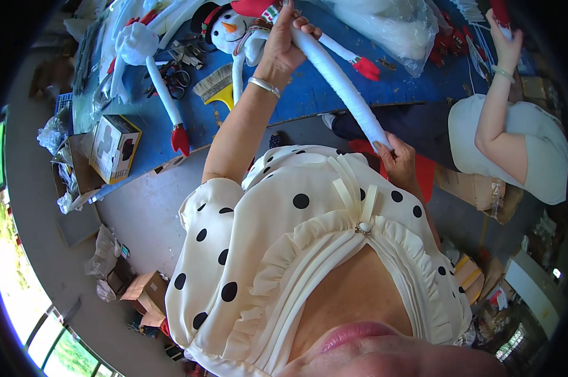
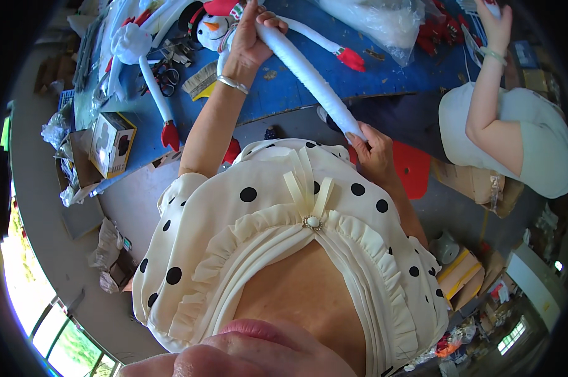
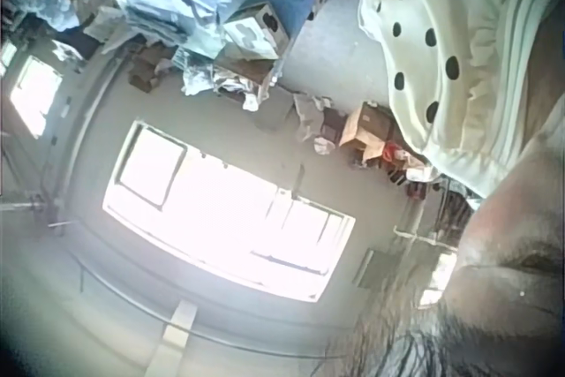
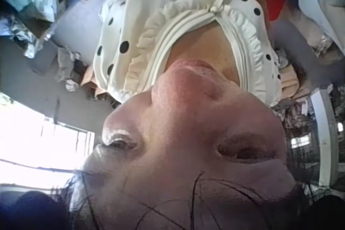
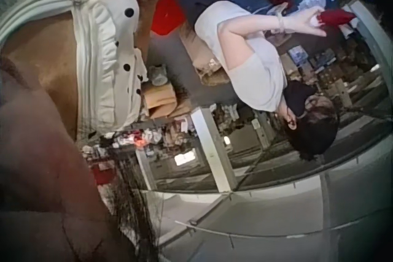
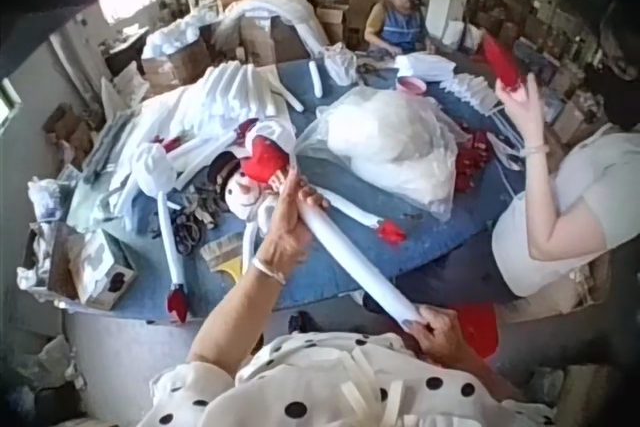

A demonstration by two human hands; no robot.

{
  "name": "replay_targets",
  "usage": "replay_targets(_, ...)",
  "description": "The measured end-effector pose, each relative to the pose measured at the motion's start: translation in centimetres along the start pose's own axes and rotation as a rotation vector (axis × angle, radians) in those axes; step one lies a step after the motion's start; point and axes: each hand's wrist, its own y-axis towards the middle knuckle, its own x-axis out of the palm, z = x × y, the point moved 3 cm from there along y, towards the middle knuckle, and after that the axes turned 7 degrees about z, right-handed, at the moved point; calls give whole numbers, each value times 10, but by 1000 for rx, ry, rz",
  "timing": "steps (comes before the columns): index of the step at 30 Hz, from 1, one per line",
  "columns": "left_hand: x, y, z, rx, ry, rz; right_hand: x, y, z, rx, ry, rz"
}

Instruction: Assembling the white padded limbs of a snowman decoration.

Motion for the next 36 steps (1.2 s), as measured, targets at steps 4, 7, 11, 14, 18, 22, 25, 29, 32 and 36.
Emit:
replay_targets(4, -2, 2, -2, 1, 26, -46, -3, -1, -6, -8, 16, 17)
replay_targets(7, 7, -5, -6, -61, 10, -166, -5, -3, -3, 31, 22, 8)
replay_targets(11, 29, -35, -9, -145, -22, -192, -7, -6, 1, 47, 24, 19)
replay_targets(14, 13, -25, -2, -90, -33, -244, -9, -6, 2, 17, 0, 42)
replay_targets(18, 2, -16, 6, 71, 86, -103, -12, -8, 6, -4, -34, 28)
replay_targets(22, 2, -18, 8, 66, 70, -135, -13, -9, 6, 5, -26, 5)
replay_targets(25, 10, -27, 5, 121, 138, -174, -12, -12, 9, 5, -11, 4)
replay_targets(29, -3, -20, 5, 89, 92, -223, -12, -14, 10, 12, 5, 4)
replay_targets(32, 10, -30, 1, 70, 111, -141, -12, -15, 9, -6, -23, 29)
replay_targets(36, -13, -31, -16, -14, 178, -189, -11, -16, 6, -106, -112, 121)
